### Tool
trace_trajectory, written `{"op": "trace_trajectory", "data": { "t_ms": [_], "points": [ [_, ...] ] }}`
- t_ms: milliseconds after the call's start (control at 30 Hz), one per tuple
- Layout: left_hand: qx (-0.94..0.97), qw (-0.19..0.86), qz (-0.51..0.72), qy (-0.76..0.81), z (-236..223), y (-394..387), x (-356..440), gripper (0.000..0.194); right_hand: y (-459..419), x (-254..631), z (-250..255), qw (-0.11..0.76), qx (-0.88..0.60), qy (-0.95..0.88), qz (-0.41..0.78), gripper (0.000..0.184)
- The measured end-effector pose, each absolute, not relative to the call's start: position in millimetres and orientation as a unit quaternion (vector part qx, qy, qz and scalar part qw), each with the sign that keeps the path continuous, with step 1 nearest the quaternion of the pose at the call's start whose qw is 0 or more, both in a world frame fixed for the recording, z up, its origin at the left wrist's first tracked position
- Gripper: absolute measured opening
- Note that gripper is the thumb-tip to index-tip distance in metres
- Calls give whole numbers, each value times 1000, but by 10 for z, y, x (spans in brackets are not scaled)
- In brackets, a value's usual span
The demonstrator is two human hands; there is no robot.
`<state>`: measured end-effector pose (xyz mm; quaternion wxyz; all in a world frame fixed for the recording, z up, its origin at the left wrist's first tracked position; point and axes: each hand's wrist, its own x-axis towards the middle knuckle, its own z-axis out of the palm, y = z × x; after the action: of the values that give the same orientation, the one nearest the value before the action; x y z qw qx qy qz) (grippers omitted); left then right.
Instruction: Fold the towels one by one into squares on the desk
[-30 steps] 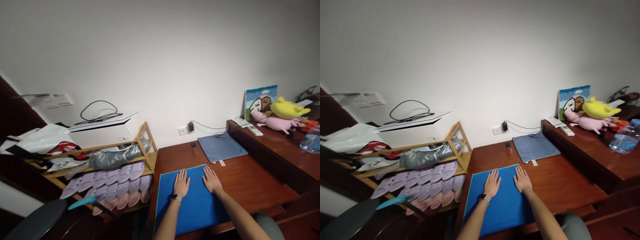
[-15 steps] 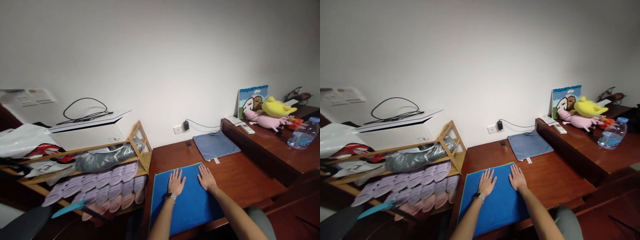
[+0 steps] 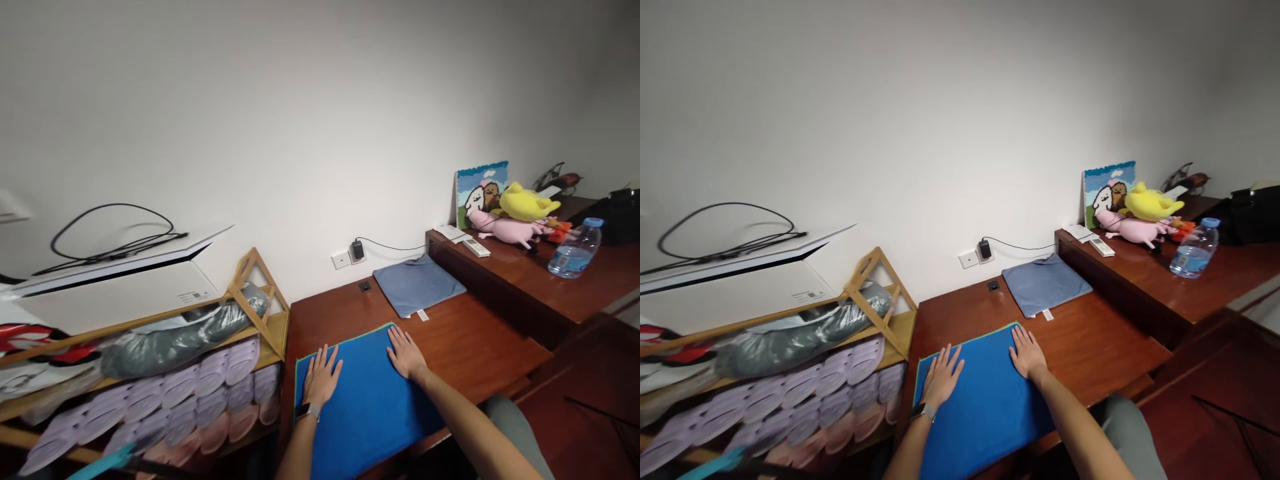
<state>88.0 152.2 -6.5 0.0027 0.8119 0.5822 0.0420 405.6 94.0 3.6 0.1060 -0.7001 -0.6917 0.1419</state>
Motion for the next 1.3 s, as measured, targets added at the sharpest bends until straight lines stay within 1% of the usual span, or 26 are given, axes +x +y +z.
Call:
{"op": "trace_trajectory", "data": {
  "t_ms": [200, 433, 567, 700, 800, 1100, 1300],
  "points": [
    [798, -21, 63, 599, -103, 1539, 801, 66, 949, 4069, 3, 110, -700, -693, 136, 75],
    [796, -19, 62, 602, 13, 1470, 902, 63, 924, 4046, 57, 103, -700, -691, 146, 75],
    [822, -30, 99, 560, 64, 1354, 1460, 64, 906, 4040, 102, 104, -699, -692, 146, 74],
    [852, 7, 88, 516, 32, 1277, 2208, 64, 906, 4044, 117, 103, -698, -694, 146, 74],
    [854, 33, 75, 514, -39, 1280, 2466, 65, 913, 4046, 109, 100, -695, -695, 154, 73],
    [856, 16, 81, 510, -74, 1287, 2409, 60, 981, 4029, 215, 89, -709, -672, 192, 71],
    [854, 28, 81, 513, -56, 1290, 2439, 59, 1074, 3973, 195, 111, -725, -662, 154, 69]
  ]
}}
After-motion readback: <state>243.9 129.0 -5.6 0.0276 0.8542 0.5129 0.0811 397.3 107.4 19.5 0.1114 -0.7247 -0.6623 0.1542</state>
